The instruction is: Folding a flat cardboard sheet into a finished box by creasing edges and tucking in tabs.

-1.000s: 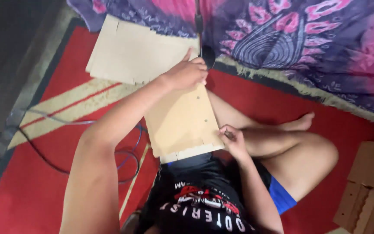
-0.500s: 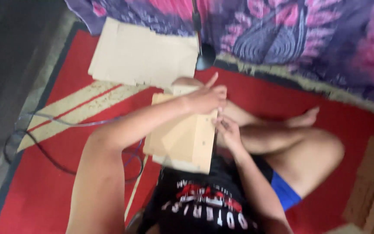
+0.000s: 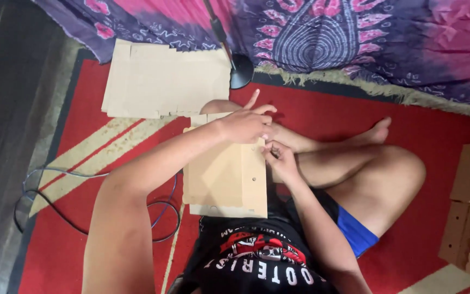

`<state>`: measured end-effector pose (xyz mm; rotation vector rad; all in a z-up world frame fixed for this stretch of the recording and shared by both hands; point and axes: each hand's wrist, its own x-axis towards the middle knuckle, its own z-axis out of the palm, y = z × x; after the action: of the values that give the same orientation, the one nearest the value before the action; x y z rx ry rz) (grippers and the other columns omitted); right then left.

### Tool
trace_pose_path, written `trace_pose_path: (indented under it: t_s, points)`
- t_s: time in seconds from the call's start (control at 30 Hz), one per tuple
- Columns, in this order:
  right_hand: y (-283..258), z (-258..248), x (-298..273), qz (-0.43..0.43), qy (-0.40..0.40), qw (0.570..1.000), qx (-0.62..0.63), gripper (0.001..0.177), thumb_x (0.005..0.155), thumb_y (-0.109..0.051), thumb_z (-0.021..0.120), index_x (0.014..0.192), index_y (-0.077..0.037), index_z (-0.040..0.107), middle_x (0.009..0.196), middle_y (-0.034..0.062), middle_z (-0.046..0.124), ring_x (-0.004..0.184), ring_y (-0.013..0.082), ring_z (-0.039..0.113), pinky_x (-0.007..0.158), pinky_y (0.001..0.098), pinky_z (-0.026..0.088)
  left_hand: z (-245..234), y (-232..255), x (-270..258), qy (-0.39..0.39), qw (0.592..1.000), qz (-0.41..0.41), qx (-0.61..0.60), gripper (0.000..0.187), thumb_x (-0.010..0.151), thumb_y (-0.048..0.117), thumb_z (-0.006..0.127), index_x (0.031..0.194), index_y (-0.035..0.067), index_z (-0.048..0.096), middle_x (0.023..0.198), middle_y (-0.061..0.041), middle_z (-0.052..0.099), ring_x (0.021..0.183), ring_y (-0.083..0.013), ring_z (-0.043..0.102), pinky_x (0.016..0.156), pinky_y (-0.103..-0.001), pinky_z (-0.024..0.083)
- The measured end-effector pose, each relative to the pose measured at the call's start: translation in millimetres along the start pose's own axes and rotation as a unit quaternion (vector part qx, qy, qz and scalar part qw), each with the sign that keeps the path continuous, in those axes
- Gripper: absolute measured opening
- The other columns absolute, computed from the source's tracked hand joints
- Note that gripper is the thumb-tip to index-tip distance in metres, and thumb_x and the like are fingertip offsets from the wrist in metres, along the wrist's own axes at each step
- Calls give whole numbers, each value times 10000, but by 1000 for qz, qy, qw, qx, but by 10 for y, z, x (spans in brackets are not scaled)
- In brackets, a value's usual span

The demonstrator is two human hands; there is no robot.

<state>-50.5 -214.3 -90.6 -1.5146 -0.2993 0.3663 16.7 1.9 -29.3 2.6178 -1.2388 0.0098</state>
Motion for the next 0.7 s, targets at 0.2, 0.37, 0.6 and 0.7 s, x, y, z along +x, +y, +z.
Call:
trace_pose_path:
  t_s: [0.2, 0.37, 0.6, 0.7]
  points:
    - [58, 20, 23, 15, 13, 999, 27, 80, 947, -79, 735, 869, -74, 722, 712, -8, 660, 722, 77, 586, 730, 282, 500, 173, -356, 5, 27, 999, 14, 13, 137, 890, 348, 681, 967, 236, 700, 1063, 16, 591, 1507, -227, 326, 1112, -783, -156]
    - [-45, -46, -51, 9, -3, 1000, 23, 120, 964, -95, 728, 849, -60, 725, 711, 31, 708, 716, 85, 599, 725, 295, 510, 8, -538, -85, 34, 999, -27, 15, 131, 897, 363, 688, 932, 238, 670, 1049, 22, 559, 1494, -237, 337, 1114, -801, -87]
    - [-312, -131, -237, 14, -22, 1000, -8, 106, 932, -51, 718, 826, -54, 725, 656, 13, 689, 673, 77, 595, 673, 277, 514, -327, -524, -148, -33, 988, -148, 26, 107, 956, 358, 652, 958, 263, 700, 1091, 18, 592, 1493, -231, 330, 1149, -799, -33]
    - [-330, -175, -270, 6, -17, 1000, -25, 109, 929, -43, 709, 821, -52, 720, 639, 12, 669, 659, 77, 600, 655, 275, 512, -428, -612, -163, -43, 982, -181, 23, 123, 996, 372, 629, 954, 282, 700, 1068, 23, 580, 1491, -220, 325, 1157, -784, -50]
